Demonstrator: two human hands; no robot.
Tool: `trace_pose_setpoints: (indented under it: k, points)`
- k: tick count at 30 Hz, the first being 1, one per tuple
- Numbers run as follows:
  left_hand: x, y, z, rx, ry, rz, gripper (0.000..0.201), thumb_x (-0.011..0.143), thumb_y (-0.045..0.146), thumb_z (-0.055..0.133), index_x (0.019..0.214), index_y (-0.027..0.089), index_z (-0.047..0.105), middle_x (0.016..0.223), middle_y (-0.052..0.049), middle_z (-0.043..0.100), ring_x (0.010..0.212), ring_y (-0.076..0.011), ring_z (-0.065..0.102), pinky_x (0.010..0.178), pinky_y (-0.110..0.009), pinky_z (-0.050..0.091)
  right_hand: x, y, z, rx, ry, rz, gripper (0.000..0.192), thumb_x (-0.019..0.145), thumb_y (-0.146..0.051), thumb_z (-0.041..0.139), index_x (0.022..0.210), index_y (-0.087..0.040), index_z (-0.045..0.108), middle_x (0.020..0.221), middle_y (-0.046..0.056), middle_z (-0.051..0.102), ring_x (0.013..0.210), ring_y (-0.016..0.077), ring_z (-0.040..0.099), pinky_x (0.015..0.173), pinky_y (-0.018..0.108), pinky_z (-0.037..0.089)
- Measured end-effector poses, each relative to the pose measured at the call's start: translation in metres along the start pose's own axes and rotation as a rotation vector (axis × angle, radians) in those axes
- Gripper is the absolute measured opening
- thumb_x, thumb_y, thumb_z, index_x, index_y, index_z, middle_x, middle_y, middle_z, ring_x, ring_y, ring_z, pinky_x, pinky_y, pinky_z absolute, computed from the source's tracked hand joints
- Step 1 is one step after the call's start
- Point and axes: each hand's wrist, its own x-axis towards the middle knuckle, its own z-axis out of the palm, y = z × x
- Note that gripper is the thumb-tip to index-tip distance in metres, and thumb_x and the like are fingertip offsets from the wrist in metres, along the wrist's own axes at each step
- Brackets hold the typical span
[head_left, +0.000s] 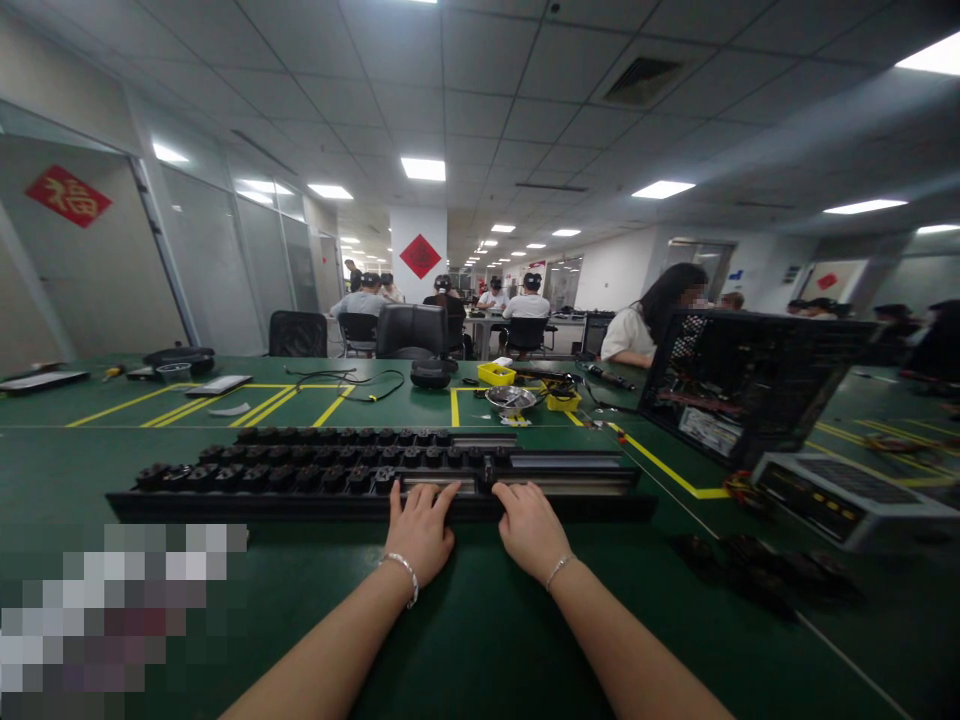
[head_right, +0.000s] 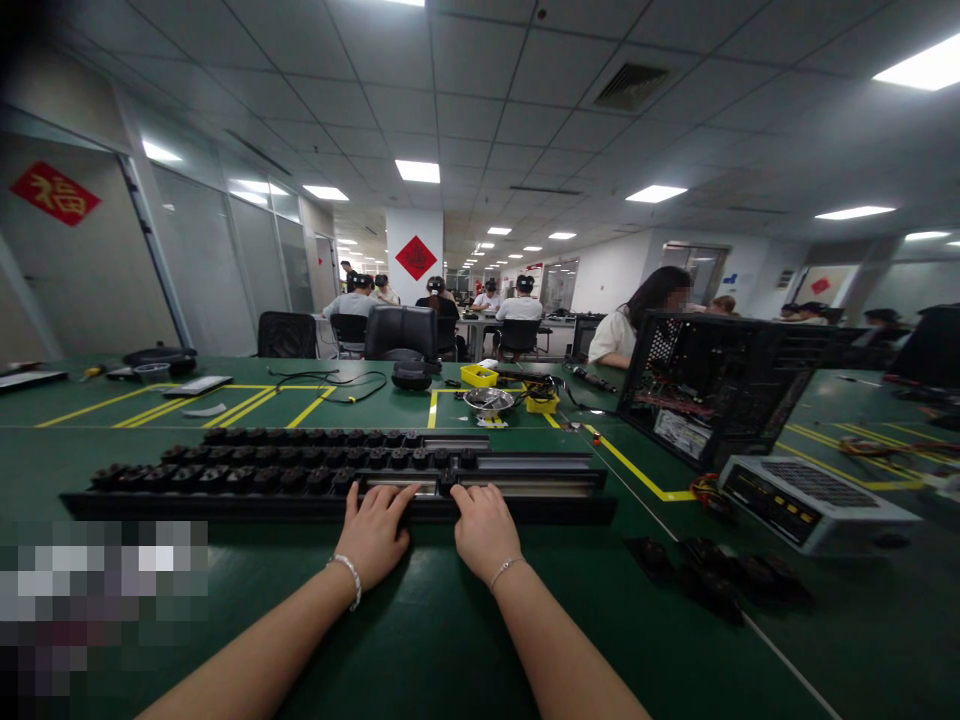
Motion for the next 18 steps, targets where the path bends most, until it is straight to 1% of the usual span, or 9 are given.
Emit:
trace_pose_setpoints:
  k: [9, 18]
  points:
    - [-0.0004, -0.0026, 0.0016, -0.024, 0.006, 0.019, 0.060, 0.070, 0.019, 0.048, 0.128, 0.032, 0.041, 0.115, -0.003, 0.055, 0.117, -0.0228, 0.041, 0.108, -0.056, 0.000, 0.0008, 0.0056, 0.0035, 0.017, 0.008, -0.015, 0.038, 0.082, -0.009, 0.037, 0.112, -0.022, 0.055, 0.100, 0.005, 0.062, 0.100, 0.0171, 0.052, 0.099, 0.032, 0.025]
    - [0.0002, -0.0034, 0.0014, -0.067, 0.011, 0.024, 0.058, 0.070, 0.018, 0.047, 0.127, 0.030, 0.042, 0.117, -0.003, 0.055, 0.119, -0.0217, 0.041, 0.108, -0.056, -0.002, 0.0003, 0.0065, 0.0015, -0.012, -0.012, -0.007, 0.036, 0.082, -0.011, 0.040, 0.112, -0.024, 0.054, 0.100, 0.004, 0.062, 0.099, 0.0165, 0.051, 0.101, 0.034, 0.023]
